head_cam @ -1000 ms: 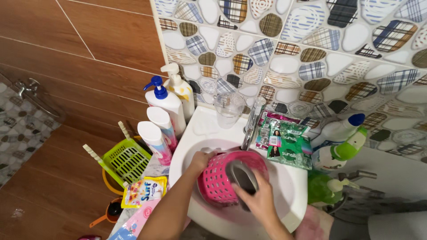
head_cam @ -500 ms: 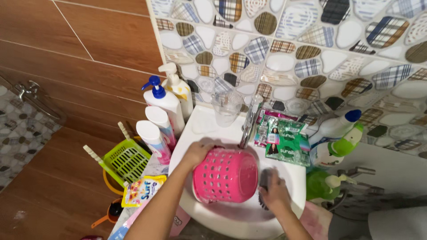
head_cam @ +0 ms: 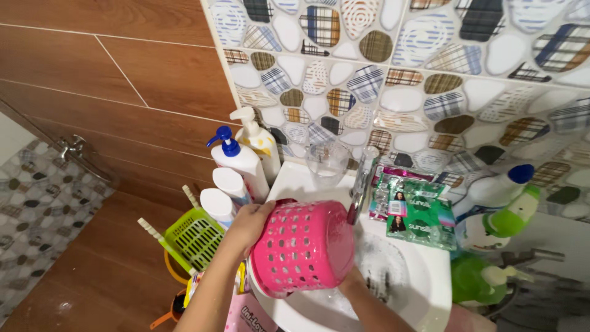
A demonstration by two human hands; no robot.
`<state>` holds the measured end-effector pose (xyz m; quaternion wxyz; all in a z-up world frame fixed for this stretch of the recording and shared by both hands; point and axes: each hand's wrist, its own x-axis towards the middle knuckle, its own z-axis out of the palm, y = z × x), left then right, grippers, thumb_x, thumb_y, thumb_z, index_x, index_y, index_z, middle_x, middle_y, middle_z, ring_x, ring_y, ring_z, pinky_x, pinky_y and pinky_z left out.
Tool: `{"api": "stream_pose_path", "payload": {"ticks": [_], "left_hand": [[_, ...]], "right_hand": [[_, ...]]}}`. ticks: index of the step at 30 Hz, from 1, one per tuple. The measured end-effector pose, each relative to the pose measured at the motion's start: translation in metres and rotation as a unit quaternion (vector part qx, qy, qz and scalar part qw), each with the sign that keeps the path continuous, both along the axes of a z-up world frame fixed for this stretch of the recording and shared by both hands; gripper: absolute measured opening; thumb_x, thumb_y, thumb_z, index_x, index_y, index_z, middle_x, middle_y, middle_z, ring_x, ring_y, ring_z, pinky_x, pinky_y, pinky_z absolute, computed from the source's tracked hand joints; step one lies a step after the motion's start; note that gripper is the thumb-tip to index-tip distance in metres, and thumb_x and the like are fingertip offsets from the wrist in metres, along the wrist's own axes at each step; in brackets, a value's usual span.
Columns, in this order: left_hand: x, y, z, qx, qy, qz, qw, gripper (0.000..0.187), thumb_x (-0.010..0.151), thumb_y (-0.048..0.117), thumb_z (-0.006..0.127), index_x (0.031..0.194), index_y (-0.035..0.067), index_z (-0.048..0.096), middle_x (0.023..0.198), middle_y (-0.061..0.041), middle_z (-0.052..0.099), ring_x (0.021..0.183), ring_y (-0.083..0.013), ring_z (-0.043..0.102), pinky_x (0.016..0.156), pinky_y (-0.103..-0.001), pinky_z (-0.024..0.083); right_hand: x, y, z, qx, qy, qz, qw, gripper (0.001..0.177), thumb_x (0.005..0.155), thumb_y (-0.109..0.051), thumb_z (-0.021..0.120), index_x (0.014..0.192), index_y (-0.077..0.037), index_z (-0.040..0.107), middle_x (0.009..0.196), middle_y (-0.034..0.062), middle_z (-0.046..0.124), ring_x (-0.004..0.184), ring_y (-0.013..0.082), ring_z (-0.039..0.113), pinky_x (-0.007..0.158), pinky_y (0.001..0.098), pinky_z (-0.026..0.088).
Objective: The person washes several sachets and a small pink plastic basket in a bathroom sink, rubbing them by hand under water and soap.
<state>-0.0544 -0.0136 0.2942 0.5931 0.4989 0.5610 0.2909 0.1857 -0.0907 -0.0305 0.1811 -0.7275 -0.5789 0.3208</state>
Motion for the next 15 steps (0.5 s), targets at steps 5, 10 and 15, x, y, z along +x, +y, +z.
{"api": "stream_pose_path", "payload": {"ticks": [5, 10, 15], "left_hand": [[-0.008, -0.009, 0.017, 0.039, 0.087, -0.009, 0.995, 0.048, 0.097, 0.039, 0.058, 0.096, -0.006, 0.075, 0.075, -0.011, 0.074, 0.066, -0.019, 0.067, 0.069, -0.033, 0.055], [-0.006, -0.017, 0.018, -0.01, 0.032, 0.012, 0.999, 0.049, 0.098, 0.04, 0.058, 0.097, -0.007, 0.074, 0.076, -0.01, 0.072, 0.067, -0.017, 0.064, 0.067, -0.032, 0.054], [-0.002, -0.019, 0.0, -0.038, -0.013, 0.009, 0.999, 0.048, 0.098, 0.038, 0.059, 0.097, -0.007, 0.073, 0.077, -0.01, 0.071, 0.065, -0.0174, 0.062, 0.065, -0.032, 0.054]], "right_hand": [[0.007, 0.021, 0.002, 0.034, -0.022, -0.013, 0.999, 0.055, 0.087, -0.033, 0.068, 0.135, -0.006, 0.061, 0.129, 0.0148, 0.071, 0.121, 0.0295, 0.063, 0.1, 0.0383, 0.051], [0.044, -0.001, -0.006, -0.038, -0.027, -0.086, 0.995, 0.051, 0.087, -0.03, 0.067, 0.132, -0.006, 0.062, 0.125, 0.0143, 0.071, 0.117, 0.0285, 0.064, 0.097, 0.0381, 0.052], [0.033, 0.009, -0.015, -0.006, 0.056, -0.06, 0.997, 0.047, 0.088, -0.027, 0.066, 0.129, -0.006, 0.063, 0.121, 0.0137, 0.072, 0.112, 0.0276, 0.065, 0.094, 0.038, 0.052]]}}
